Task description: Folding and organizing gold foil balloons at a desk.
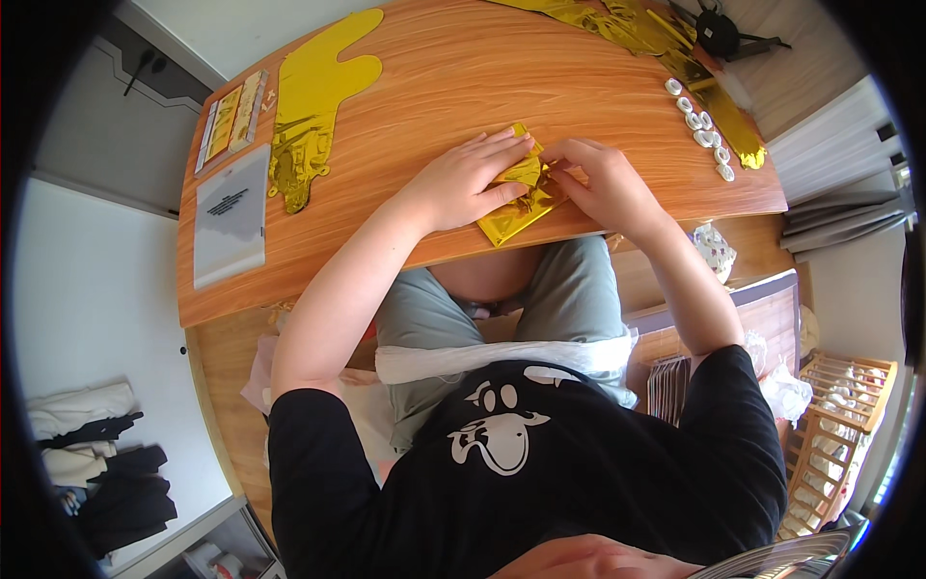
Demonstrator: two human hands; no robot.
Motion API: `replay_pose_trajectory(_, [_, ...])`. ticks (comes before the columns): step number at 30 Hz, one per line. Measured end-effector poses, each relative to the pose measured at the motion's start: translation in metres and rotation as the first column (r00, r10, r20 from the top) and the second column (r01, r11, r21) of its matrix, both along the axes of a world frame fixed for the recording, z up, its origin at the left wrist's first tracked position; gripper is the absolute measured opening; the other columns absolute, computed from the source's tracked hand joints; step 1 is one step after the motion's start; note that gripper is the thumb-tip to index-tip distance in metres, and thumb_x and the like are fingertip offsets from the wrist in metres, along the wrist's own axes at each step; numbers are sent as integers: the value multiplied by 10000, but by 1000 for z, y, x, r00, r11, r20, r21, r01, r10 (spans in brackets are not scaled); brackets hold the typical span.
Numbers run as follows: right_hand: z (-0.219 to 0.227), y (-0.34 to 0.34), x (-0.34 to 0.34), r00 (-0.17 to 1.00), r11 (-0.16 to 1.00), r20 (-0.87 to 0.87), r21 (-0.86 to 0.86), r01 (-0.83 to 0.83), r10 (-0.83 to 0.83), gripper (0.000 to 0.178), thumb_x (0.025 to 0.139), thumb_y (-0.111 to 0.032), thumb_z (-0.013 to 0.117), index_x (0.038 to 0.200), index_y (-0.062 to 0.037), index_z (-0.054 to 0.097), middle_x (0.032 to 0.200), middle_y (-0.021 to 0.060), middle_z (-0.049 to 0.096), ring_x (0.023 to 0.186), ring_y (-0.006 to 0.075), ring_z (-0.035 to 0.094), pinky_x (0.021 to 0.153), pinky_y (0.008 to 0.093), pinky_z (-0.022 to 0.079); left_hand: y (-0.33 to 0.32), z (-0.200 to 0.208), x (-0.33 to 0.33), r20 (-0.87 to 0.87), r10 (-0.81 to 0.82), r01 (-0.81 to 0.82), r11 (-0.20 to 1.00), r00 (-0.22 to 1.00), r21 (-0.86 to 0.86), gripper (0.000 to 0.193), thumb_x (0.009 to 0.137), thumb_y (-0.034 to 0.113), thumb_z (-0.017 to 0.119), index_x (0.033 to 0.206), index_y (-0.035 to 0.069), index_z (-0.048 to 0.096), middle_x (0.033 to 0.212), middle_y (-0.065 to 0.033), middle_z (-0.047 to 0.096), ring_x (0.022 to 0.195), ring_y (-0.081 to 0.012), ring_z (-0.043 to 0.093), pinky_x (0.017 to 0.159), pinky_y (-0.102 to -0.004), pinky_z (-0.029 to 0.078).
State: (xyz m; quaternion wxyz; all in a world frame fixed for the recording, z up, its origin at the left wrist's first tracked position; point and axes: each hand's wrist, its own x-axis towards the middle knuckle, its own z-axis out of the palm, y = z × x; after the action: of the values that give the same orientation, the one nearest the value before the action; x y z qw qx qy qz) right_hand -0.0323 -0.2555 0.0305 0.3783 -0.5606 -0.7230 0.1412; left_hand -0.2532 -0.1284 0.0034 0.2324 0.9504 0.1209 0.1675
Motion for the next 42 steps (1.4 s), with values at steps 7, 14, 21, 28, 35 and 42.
replay_pose_trajectory(7, [8, 6, 10, 984, 998, 171, -18, -57, 59, 233, 879, -91, 725, 1111, -68, 732, 963, 144, 737, 922, 343, 704, 830, 419, 566, 1, 0, 0, -8, -3, 3, 1000, 1000, -3, 691, 1019, 491, 579, 1537, 50, 458, 1556, -231, 471, 1485, -375, 394, 1248, -463, 291])
replay_pose_trajectory(14, [7, 16, 13, 934, 958, 356, 257, -126, 27, 175, 808, -28, 752, 981, -50, 734, 896, 118, 707, 879, 325, 685, 796, 423, 554, -4, 3, 1, -41, -1, 5, 996, 999, 93, 689, 996, 450, 618, 1534, 52, 455, 1564, -218, 465, 1486, -351, 400, 1250, -481, 293])
replay_pose_trajectory(21, [0, 15, 5, 967, 967, 253, 254, -24, -42, 159, 828, -6, 730, 982, -43, 713, 891, 126, 703, 875, 328, 689, 797, 416, 560, -3, 0, 1, -35, 4, -2, 998, 999, 59, 668, 983, 384, 651, 1537, 68, 454, 1555, -208, 478, 1476, -350, 412, 1235, -492, 323])
replay_pose_trajectory(28, [5, 11, -8, 988, 988, 33, -25, 151, -150, 179, 875, -40, 697, 1051, -17, 718, 953, 117, 743, 934, 253, 729, 846, 355, 568, -3, -2, 0, -12, -3, 4, 993, 1000, 120, 691, 972, 375, 658, 1546, 63, 433, 1547, -205, 489, 1470, -350, 422, 1235, -496, 323])
replay_pose_trajectory(35, [3, 7, -3, 972, 988, -232, -157, -3, -34, 250, 918, -24, 641, 1154, 18, 710, 1025, 156, 755, 1033, 228, 733, 901, 322, 563, -2, -2, 0, -37, 0, 5, 992, 999, 127, 695, 982, 388, 641, 1552, 59, 422, 1550, -215, 482, 1471, -348, 420, 1242, -489, 315])
replay_pose_trajectory(42, [-1, 24, 19, 982, 997, 185, 51, -58, 47, 214, 889, -70, 734, 1103, -74, 749, 1035, 92, 762, 897, 224, 725, 921, 353, 474, -2, -3, 1, -50, -5, 12, 990, 999, 139, 701, 991, 408, 626, 1547, 35, 419, 1558, -221, 469, 1472, -348, 418, 1245, -495, 309])
